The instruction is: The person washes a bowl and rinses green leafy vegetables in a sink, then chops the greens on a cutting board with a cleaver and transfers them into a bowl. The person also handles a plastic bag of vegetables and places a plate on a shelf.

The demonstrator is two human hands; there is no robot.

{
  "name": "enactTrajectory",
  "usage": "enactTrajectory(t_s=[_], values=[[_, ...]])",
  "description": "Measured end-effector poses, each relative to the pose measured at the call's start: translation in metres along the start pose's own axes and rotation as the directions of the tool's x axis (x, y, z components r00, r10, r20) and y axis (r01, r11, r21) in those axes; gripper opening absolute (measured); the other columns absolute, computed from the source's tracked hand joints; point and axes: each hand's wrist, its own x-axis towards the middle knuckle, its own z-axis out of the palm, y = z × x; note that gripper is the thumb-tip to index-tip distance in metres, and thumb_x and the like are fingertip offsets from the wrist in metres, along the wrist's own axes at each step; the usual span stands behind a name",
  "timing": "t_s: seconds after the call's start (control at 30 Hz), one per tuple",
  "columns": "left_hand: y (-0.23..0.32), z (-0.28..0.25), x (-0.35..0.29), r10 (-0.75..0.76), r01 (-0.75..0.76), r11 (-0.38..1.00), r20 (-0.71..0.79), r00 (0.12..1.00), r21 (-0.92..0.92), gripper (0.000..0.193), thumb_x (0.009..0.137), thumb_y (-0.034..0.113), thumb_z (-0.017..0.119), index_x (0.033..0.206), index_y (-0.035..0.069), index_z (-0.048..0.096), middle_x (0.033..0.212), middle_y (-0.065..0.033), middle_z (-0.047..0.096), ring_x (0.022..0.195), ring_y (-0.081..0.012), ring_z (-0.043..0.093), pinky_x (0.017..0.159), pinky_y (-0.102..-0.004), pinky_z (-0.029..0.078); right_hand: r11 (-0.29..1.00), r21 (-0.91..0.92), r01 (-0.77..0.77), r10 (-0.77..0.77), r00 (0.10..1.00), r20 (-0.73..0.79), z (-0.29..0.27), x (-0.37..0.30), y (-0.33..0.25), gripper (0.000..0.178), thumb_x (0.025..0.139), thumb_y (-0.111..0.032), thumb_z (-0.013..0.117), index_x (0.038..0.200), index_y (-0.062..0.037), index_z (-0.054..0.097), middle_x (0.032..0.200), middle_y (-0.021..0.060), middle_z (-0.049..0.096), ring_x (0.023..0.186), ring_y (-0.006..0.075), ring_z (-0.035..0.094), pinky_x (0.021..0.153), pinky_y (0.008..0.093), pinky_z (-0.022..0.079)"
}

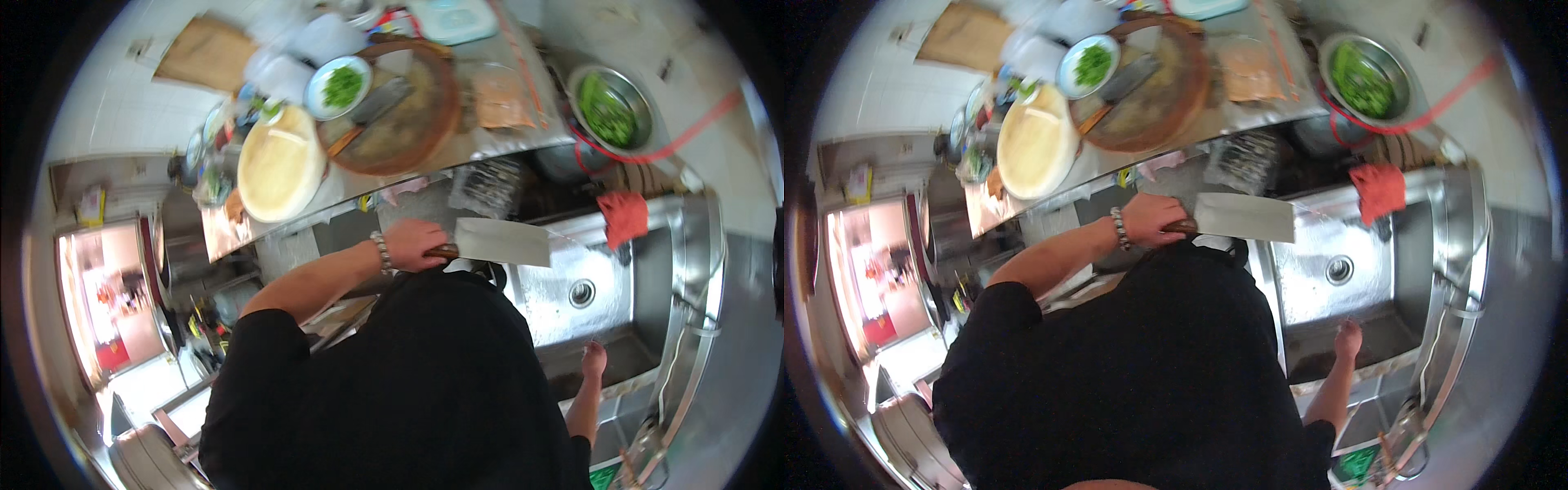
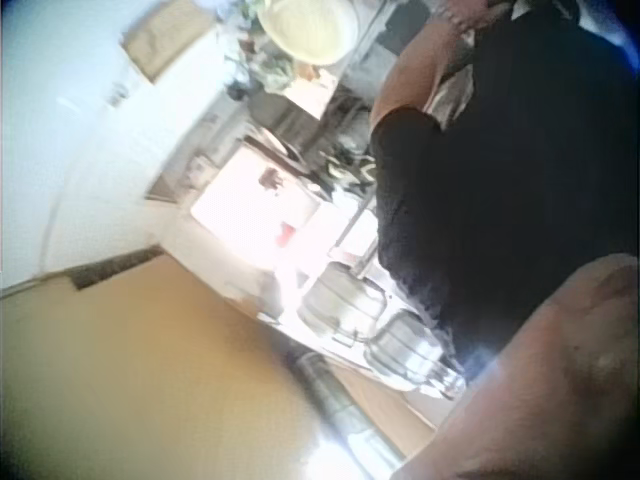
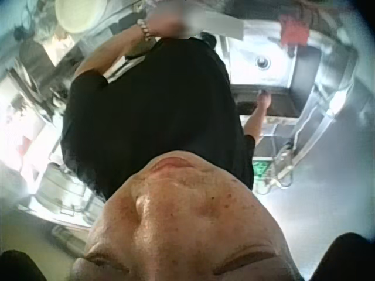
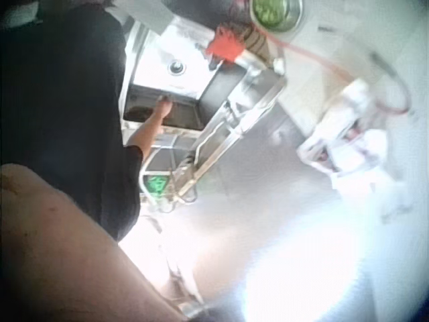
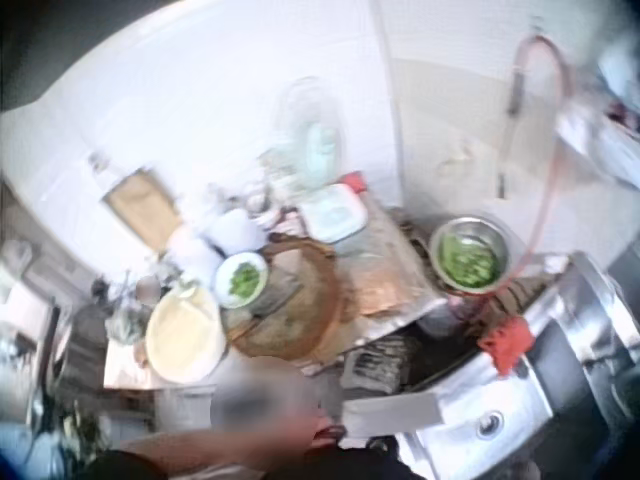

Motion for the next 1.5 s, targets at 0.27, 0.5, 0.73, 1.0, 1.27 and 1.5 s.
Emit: enactTrajectory(t_s=[0.27,0.5,0.73,1.0,1.27,1.5], values=[[-0.152,-0.04,-0.308,-0.56,0.607,0.794,-0.338,0.756,0.042,0.029,0.08,0.029,0.077,0.096,0.011,0.061,0.092,-0.0074,0.061,0.088,-0.0311,0.064,0.07,-0.0446,0.054,0.722,0.641,-0.262,0.412,0.906,-0.094,-0.034,0.037,-0.262,0.039,0.096,-0.039,0.071,0.111,-0.0031,0.072,0.105,0.0063,0.075,0.092,0.0173,0.07,0.078,0.0319,0.052],[-0.336,-0.061,-0.461,-0.644,0.696,0.718,-0.366,0.671,0.013,0.027,0.083,0.029,0.076,0.098,0.011,0.063,0.094,-0.0064,0.061,0.096,-0.0294,0.063,0.076,-0.0433,0.056,0.711,0.7,-0.069,-0.035,0.99,0.134,0.062,0.024,-0.642,0.035,0.102,-0.029,0.065,0.127,-0.0041,0.064,0.12,0.0101,0.07,0.103,0.0202,0.069,0.09,0.0337,0.055],[-0.462,-0.073,-0.538,-0.681,0.723,0.669,-0.532,0.504,-0.172,0.029,0.088,0.028,0.069,0.114,0.015,0.068,0.11,-0.009,0.065,0.109,-0.031,0.059,0.086,-0.046,0.054,0.845,0.463,0.267,-0.475,0.773,0.422,0.158,-0.03,-0.915,0.028,0.102,-0.022,0.065,0.121,-0.0014,0.068,0.111,0.0065,0.071,0.1,0.0162,0.069,0.09,0.0308,0.056],[-0.481,-0.084,-0.633,-0.998,0.895,-0.02,0.064,0.01,-0.446,0.036,0.083,0.013,0.071,0.119,0.009,0.068,0.108,-0.0184,0.072,0.106,-0.0355,0.068,0.087,-0.0431,0.056,0.833,0.457,0.312,-0.547,0.587,0.597,0.263,-0.033,-1.058,0.022,0.101,-0.015,0.062,0.116,0.0012,0.068,0.111,0.0096,0.072,0.097,0.0193,0.07,0.09,0.0326,0.056],[-0.313,-0.19,-0.536,-0.651,0.538,0.718,-0.7,0.294,-0.442,0.053,0.078,0.027,0.08,0.123,0.004,0.066,0.121,-0.0194,0.064,0.116,-0.0356,0.061,0.101,-0.046,0.05,0.711,0.226,-0.665,-0.405,-0.125,0.905,0.361,-0.133,-1.172,0.091,0.095,-0.08,0.034,0.14,-0.0032,0.05,0.141,0.0176,0.056,0.134,0.0295,0.052,0.108,0.0438,0.046],[-0.339,-0.179,-0.496,-0.749,0.514,0.535,-0.658,-0.079,-0.671,0.04,0.1,0.03,0.05,0.078,0.0,0.063,0.063,-0.0158,0.063,0.058,-0.0369,0.063,0.059,-0.0469,0.05,0.701,0.471,-0.535,-0.583,-0.049,0.811,0.378,-0.199,-1.19,0.08,0.097,-0.075,0.037,0.138,-0.0072,0.049,0.133,0.0065,0.058,0.127,0.0208,0.054,0.107,0.0375,0.045]])
